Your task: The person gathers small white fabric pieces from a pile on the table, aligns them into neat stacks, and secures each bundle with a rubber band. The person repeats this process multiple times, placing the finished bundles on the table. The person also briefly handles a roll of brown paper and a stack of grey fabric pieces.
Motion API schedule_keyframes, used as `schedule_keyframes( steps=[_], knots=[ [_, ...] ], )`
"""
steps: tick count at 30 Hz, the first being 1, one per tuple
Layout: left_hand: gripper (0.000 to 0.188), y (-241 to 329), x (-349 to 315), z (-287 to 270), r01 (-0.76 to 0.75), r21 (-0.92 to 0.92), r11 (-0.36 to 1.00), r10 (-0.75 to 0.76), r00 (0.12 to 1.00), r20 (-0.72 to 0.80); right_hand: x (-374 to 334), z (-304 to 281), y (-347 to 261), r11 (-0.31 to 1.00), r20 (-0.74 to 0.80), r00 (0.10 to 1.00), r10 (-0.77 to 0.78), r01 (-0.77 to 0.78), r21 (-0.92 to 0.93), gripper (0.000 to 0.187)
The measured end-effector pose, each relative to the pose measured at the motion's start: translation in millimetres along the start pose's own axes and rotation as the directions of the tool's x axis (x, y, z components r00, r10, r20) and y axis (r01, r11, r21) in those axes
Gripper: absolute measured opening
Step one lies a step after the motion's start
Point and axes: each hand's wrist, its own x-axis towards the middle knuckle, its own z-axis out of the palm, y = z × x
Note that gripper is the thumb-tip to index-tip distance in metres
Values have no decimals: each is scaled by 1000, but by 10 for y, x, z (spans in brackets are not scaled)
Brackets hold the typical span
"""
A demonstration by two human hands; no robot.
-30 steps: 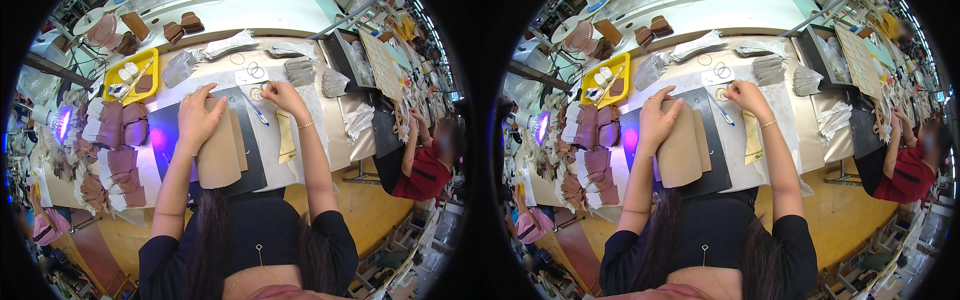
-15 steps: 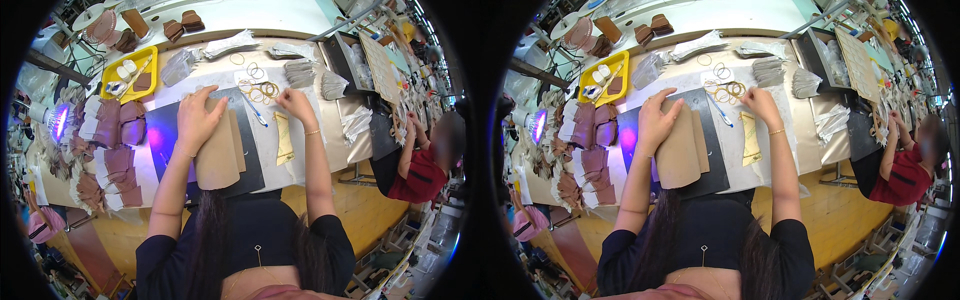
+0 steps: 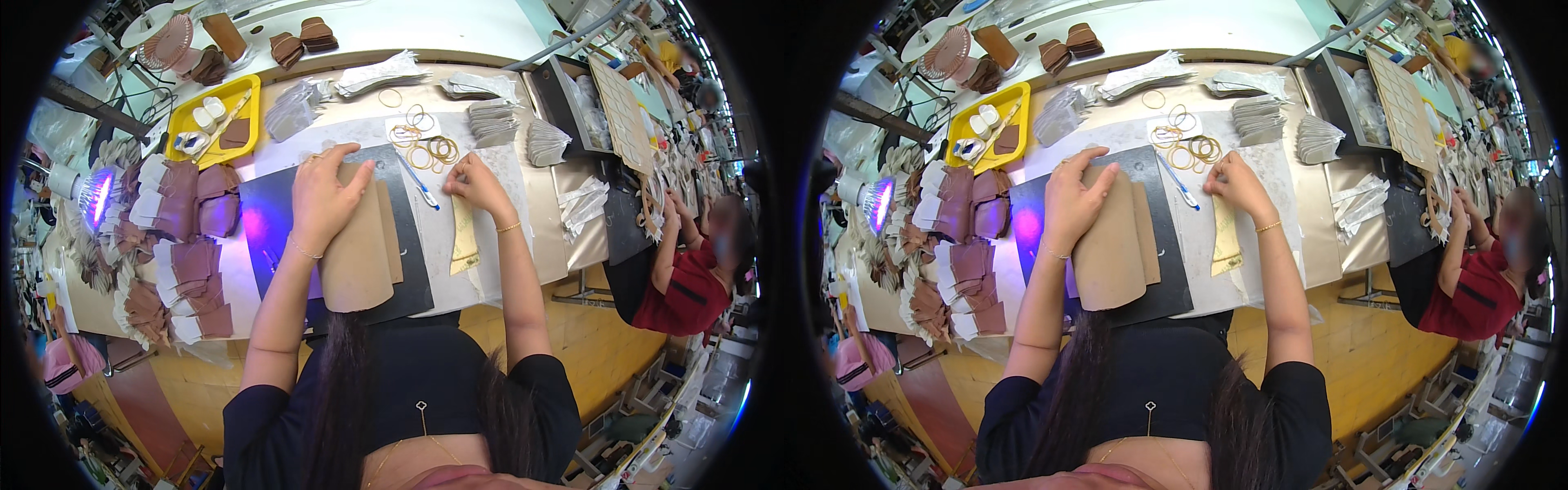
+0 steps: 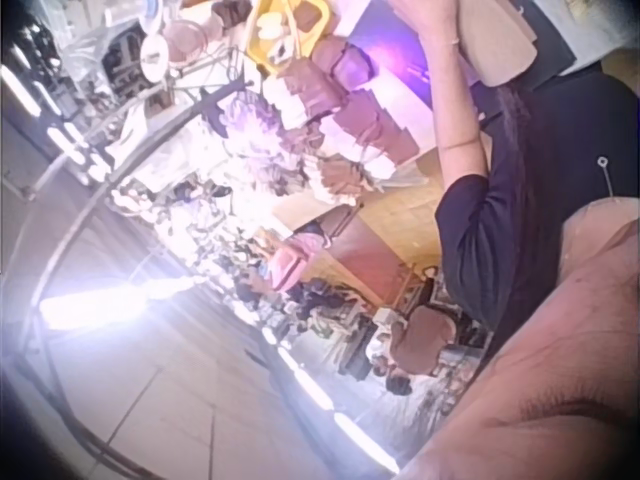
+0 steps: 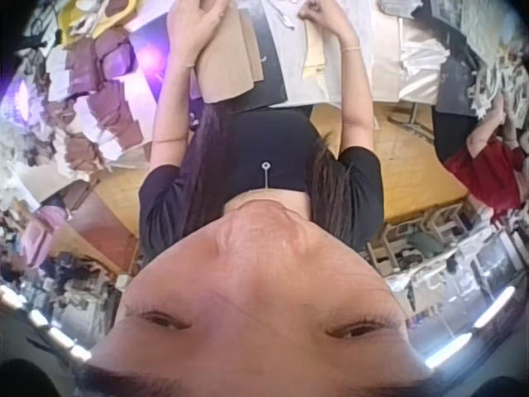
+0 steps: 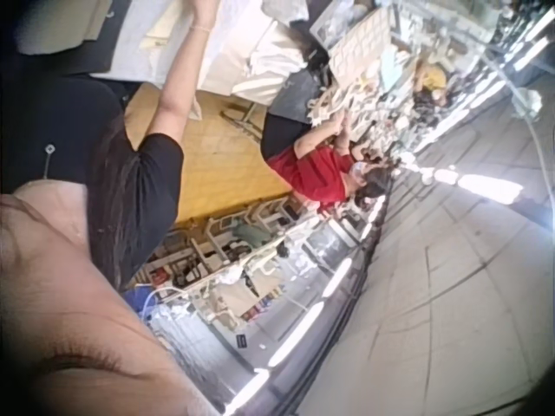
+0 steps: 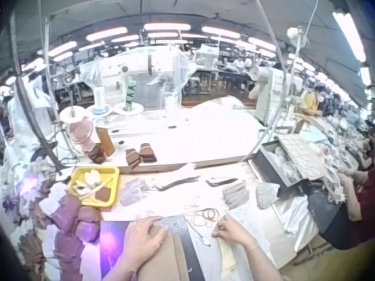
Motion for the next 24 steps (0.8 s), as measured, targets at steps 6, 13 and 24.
schedule_keyframes(
  steps=[6, 13, 24],
  knots=[
    [34, -4, 16, -34, 12, 69, 998, -17, 998, 67, 335, -25, -227, 981, -250, 968, -6, 55, 189, 34],
    [43, -149, 335, -203, 155, 103, 983, -174, 962, 212, -129, 34, -190, 999, -315, 948, -48, 38, -38, 49],
    [47, -805, 1209, -345, 86, 149, 985, -114, 975, 191, -734, 196, -104, 986, -268, 950, 159, -164, 4, 43]
  ],
)
